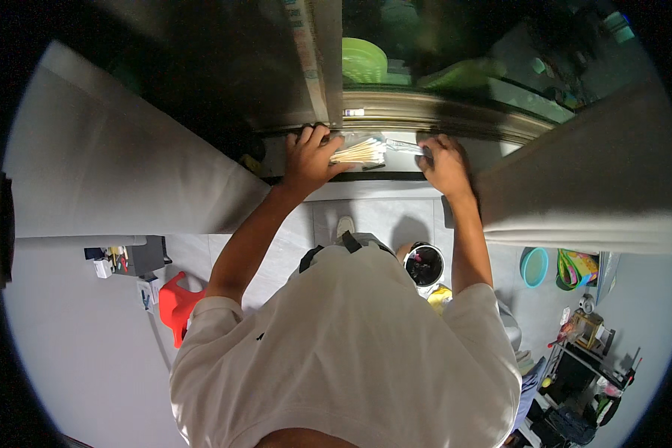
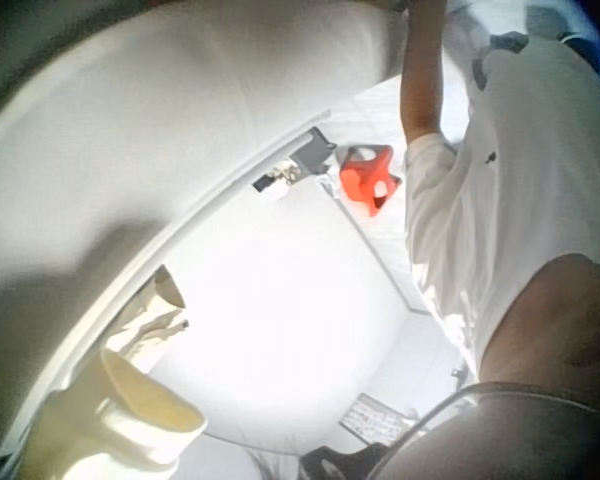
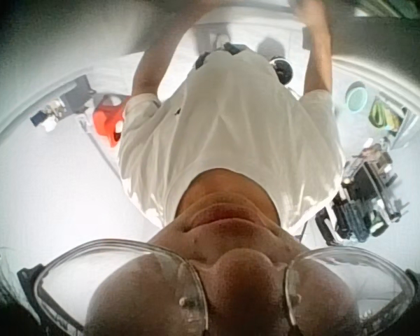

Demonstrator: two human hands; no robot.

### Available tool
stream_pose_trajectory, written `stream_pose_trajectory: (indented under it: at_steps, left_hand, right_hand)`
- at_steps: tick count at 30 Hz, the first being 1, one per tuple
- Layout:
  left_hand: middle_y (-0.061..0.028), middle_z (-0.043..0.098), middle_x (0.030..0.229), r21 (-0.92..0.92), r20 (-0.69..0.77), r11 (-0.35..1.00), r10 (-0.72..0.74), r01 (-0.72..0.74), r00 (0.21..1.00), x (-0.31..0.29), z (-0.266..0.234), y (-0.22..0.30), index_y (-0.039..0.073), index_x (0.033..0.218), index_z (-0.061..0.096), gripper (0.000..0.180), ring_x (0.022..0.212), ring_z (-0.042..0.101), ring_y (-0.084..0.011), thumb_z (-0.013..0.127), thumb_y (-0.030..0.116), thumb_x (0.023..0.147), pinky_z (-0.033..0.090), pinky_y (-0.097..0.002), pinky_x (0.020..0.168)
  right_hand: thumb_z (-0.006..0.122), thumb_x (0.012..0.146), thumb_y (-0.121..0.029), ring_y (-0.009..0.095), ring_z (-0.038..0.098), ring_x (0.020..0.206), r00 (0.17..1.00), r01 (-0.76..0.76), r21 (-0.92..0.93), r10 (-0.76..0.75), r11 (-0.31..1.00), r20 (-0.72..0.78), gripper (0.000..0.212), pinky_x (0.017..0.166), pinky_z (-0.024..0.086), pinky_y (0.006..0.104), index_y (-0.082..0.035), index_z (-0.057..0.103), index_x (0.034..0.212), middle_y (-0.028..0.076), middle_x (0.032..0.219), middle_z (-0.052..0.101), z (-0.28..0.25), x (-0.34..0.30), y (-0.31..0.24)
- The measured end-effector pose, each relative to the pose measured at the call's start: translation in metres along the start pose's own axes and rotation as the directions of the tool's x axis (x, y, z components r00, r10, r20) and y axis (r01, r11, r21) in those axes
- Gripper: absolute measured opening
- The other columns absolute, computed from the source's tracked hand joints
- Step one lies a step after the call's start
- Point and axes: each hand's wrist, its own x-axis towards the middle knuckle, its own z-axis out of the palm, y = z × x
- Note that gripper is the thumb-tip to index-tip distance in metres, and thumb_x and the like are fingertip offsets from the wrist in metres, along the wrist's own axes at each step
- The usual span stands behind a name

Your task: The person clears various items from a window sill, including medication, tubes, and a small pouch, placing them on a nearby bed. They then use a cloth to wipe the interior surfaces of the window frame and the glass pane.

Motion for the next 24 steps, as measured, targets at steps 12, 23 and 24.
stream_pose_trajectory:
  at_steps: [12, 23, 24]
  left_hand:
    - [-0.0019, 0.061, 0.104, -0.046, 0.118, 0.989, 0.148, -0.143, 0.982, 0.010, -0.019, -0.017, 0.013, 0.100, 0.069, 0.034, 0.098, 0.056, -0.0229, 0.078, 0.034, 0.075, 0.044, -0.0391, 0.081]
    - [-0.0185, 0.066, 0.091, -0.444, 0.194, 0.895, 0.064, 0.030, 0.979, 0.020, -0.016, -0.042, -0.002, 0.094, 0.065, 0.023, 0.089, 0.061, -0.0375, 0.067, 0.020, 0.089, 0.048, -0.0449, 0.078]
    - [-0.0182, 0.066, 0.092, -0.452, 0.222, 0.891, 0.067, 0.042, 0.973, 0.020, -0.017, -0.043, -0.002, 0.097, 0.065, 0.023, 0.089, 0.061, -0.0381, 0.067, 0.020, 0.089, 0.048, -0.0457, 0.078]
  right_hand:
    - [0.061, 0.085, -0.013, 0.024, 0.064, 0.076, 0.904, -0.395, 0.397, 0.427, 0.829, 0.008, 0.035, 0.071, 0.052, 0.0361, 0.002, 0.056, 0.116, 0.018, 0.085, 0.066, 0.030, -0.021, -0.031]
    - [0.076, 0.078, -0.019, 0.036, 0.066, 0.082, 0.976, -0.162, 0.283, 0.112, 0.945, 0.186, 0.033, 0.086, 0.050, 0.0423, -0.014, 0.072, 0.111, 0.018, 0.089, 0.071, 0.043, -0.014, -0.063]
    - [0.074, 0.079, -0.020, 0.036, 0.066, 0.083, 0.985, -0.103, 0.226, 0.068, 0.969, 0.157, 0.028, 0.085, 0.050, 0.0414, -0.013, 0.074, 0.107, 0.017, 0.089, 0.071, 0.047, -0.014, -0.059]
